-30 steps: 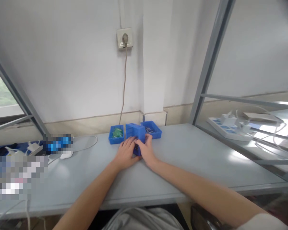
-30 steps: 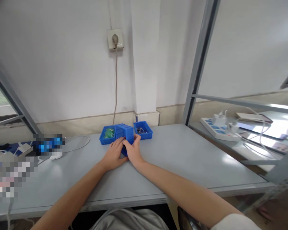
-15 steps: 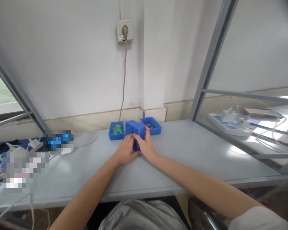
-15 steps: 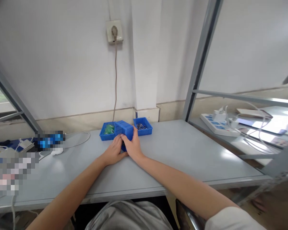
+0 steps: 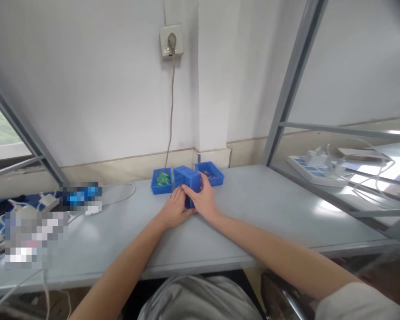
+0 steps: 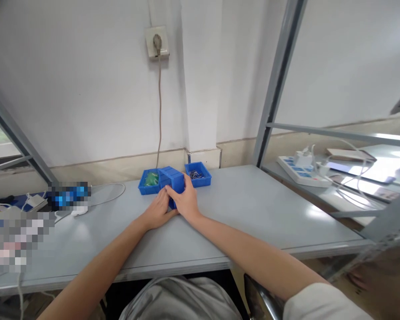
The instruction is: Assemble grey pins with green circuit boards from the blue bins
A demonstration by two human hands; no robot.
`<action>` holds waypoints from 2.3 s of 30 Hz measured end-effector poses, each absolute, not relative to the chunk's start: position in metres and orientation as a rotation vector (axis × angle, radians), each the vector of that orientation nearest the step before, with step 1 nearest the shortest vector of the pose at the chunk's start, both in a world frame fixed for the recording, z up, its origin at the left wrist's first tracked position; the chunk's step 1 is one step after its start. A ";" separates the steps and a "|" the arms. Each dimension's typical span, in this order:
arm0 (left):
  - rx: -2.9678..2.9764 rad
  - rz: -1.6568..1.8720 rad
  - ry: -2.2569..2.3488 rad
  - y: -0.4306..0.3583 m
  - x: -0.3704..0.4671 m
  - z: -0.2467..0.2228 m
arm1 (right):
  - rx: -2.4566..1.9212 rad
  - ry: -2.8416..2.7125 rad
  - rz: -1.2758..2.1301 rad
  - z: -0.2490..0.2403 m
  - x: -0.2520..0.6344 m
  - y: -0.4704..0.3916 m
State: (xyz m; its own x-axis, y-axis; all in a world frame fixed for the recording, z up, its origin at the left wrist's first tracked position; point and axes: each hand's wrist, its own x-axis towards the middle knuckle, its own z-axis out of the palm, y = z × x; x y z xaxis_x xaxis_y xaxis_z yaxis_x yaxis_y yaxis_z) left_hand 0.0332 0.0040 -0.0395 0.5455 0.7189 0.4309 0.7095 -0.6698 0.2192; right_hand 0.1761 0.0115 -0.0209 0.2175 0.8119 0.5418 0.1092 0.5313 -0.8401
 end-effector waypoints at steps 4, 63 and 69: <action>2.749 0.752 1.272 0.006 0.032 -0.042 | -0.964 -1.343 0.501 -0.016 0.178 0.008; 2.723 0.721 1.448 -0.001 0.036 -0.040 | -0.864 -1.749 0.280 -0.011 0.184 0.007; 2.729 0.742 1.410 -0.001 0.036 -0.038 | -0.851 -1.788 0.308 -0.007 0.185 0.007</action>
